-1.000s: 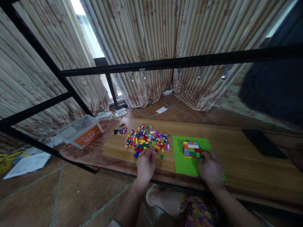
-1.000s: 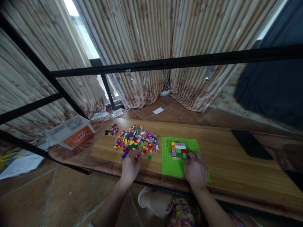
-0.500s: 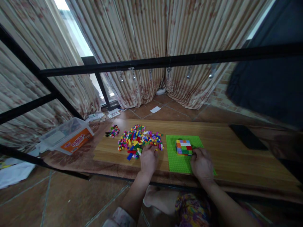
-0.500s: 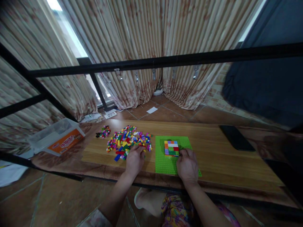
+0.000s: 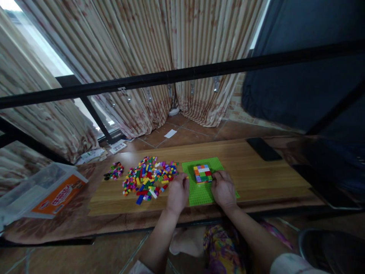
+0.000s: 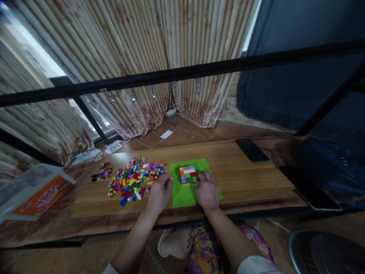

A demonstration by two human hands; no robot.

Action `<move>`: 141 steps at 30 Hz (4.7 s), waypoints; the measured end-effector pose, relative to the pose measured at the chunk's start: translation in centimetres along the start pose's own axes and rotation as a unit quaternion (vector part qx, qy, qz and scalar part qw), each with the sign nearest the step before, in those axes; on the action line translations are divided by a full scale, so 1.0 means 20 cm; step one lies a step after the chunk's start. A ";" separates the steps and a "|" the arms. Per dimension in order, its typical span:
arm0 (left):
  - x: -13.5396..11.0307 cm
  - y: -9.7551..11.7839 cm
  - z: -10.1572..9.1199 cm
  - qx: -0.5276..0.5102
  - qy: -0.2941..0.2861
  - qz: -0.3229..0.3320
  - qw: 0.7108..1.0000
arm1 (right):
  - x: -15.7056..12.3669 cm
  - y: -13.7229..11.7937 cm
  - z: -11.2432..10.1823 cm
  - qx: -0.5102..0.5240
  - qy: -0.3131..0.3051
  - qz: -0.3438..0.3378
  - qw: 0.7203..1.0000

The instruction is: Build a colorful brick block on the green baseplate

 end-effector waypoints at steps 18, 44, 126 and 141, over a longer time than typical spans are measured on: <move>0.13 0.07 0.11 0.054 -0.026 0.054 0.997 | 0.00 -0.03 -0.03 0.006 -0.012 0.012 1.000; 0.19 -0.03 0.18 -0.277 0.005 -0.066 0.959 | 0.00 -0.04 -0.04 0.013 -0.030 0.029 0.999; -0.34 -0.76 -0.52 0.159 0.169 -0.348 0.908 | 0.15 -0.85 0.26 0.015 -0.120 -0.205 0.971; -0.34 -0.76 -0.52 0.188 0.183 -0.339 0.903 | 0.09 -0.93 0.24 0.073 -0.118 -0.244 0.960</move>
Point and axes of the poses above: each hand's wrist, its own x-axis towards the middle knuckle, its own z-axis out of the palm, y = z × x, the point moved 1 cm from there along x, towards the middle knuckle, and after that the axes turned 15 degrees about -y, right-handed, at the moved point
